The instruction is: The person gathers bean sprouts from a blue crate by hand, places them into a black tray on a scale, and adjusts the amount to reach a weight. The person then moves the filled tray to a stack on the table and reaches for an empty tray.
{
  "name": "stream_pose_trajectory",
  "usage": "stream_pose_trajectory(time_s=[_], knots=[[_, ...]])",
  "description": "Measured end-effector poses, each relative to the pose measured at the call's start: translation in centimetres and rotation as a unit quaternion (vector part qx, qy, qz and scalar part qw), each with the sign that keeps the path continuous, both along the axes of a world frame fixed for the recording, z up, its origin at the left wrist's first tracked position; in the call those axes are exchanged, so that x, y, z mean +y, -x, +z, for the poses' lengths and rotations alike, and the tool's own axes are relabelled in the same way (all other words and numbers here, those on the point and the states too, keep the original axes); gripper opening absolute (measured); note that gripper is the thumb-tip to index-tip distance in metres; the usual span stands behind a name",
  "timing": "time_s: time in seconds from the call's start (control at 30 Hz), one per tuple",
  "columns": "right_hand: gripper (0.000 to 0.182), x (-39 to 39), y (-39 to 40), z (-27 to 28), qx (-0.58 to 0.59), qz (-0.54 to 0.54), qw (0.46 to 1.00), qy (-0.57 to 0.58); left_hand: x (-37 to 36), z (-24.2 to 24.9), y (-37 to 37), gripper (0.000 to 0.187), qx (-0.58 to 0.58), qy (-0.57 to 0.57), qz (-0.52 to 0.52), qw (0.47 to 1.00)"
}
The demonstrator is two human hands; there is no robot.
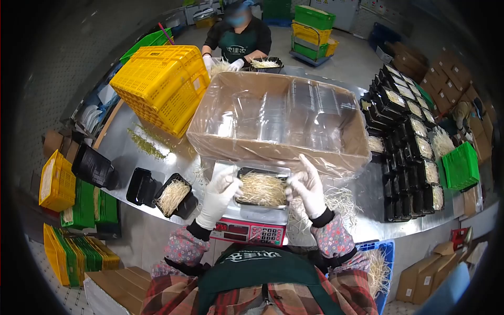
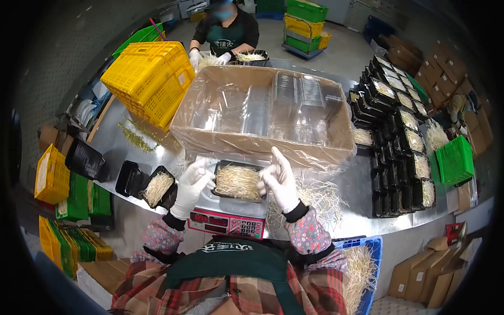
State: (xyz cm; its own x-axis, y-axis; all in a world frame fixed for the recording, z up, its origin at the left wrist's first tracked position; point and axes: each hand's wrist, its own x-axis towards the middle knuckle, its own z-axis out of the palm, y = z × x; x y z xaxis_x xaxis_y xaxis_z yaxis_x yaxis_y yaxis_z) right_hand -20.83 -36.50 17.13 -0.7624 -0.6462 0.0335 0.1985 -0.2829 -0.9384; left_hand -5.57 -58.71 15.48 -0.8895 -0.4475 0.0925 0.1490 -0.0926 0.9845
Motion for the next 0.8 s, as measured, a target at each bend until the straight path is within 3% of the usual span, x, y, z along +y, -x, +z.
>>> stream_pose_trajectory(time_s=[0.07, 0.1, 0.13, 0.2, 0.27, 0.3, 0.37, 0.4, 0.43, 0.5, 0.53, 0.57, 0.63, 0.7, 0.8], knots=[[0.070, 1.7, -1.0, -2.7, 0.042, -0.005, 0.998, -0.048, 1.1, -0.5, -1.1, 0.043, -0.065, -0.009, -0.013, 0.998], [0.065, 2.8, -0.9, -4.4, 0.086, 0.010, 0.984, -0.156, 1.4, -1.5, -1.5, 0.042, -0.068, 0.012, -0.013, 0.998], [0.060, 3.1, -0.6, -6.0, 0.230, -0.027, 0.948, -0.217, 1.3, -3.3, -1.5, 0.036, -0.069, 0.046, 0.000, 0.997], [0.050, 2.7, 0.2, -8.0, 0.376, -0.089, 0.871, -0.304, 1.0, -5.1, -0.6, 0.030, -0.070, 0.081, 0.008, 0.994], [0.041, 1.1, 2.1, -10.3, 0.403, -0.141, 0.831, -0.357, 0.6, -5.4, 1.4, 0.022, -0.120, 0.273, 0.083, 0.951], [0.037, 0.1, 2.8, -10.6, 0.391, -0.150, 0.832, -0.364, 0.1, -5.6, 2.6, 0.022, -0.116, 0.274, 0.083, 0.951], [0.035, -2.2, 3.7, -11.4, 0.435, -0.169, 0.781, -0.416, -1.0, -6.3, 5.1, 0.020, -0.156, 0.317, 0.175, 0.919], [0.034, -3.2, 3.7, -11.2, 0.415, -0.144, 0.757, -0.483, -1.9, -6.6, 5.3, 0.025, -0.185, 0.418, 0.180, 0.871], [0.034, -3.6, 3.5, -11.0, 0.372, -0.136, 0.775, -0.492, -2.4, -7.2, 5.3, 0.025, -0.182, 0.419, 0.179, 0.871], [0.034, -3.6, 3.9, -12.8, 0.312, -0.141, 0.853, -0.394, -3.2, -9.1, 5.3, 0.027, -0.129, 0.282, 0.148, 0.939], [0.030, -3.7, 4.3, -14.6, 0.310, -0.159, 0.881, -0.321, -4.4, -11.7, 5.8, 0.026, -0.111, 0.145, 0.100, 0.978], [0.030, -3.9, 4.8, -16.3, 0.309, -0.160, 0.881, -0.322, -4.9, -12.6, 6.0, 0.026, -0.111, 0.146, 0.099, 0.978], [0.021, -4.2, 5.3, -18.5, 0.058, -0.112, 0.975, -0.180, -5.6, -13.6, 6.0, 0.025, -0.111, -0.014, 0.050, 0.992], [0.015, -4.0, 5.3, -18.2, 0.032, -0.113, 0.978, -0.173, -5.4, -13.3, 6.0, 0.022, -0.118, -0.045, 0.029, 0.992], [0.012, -4.0, 5.4, -17.7, 0.014, -0.103, 0.979, -0.178, -4.6, -13.2, 6.1, 0.021, -0.098, -0.004, 0.077, 0.992]])
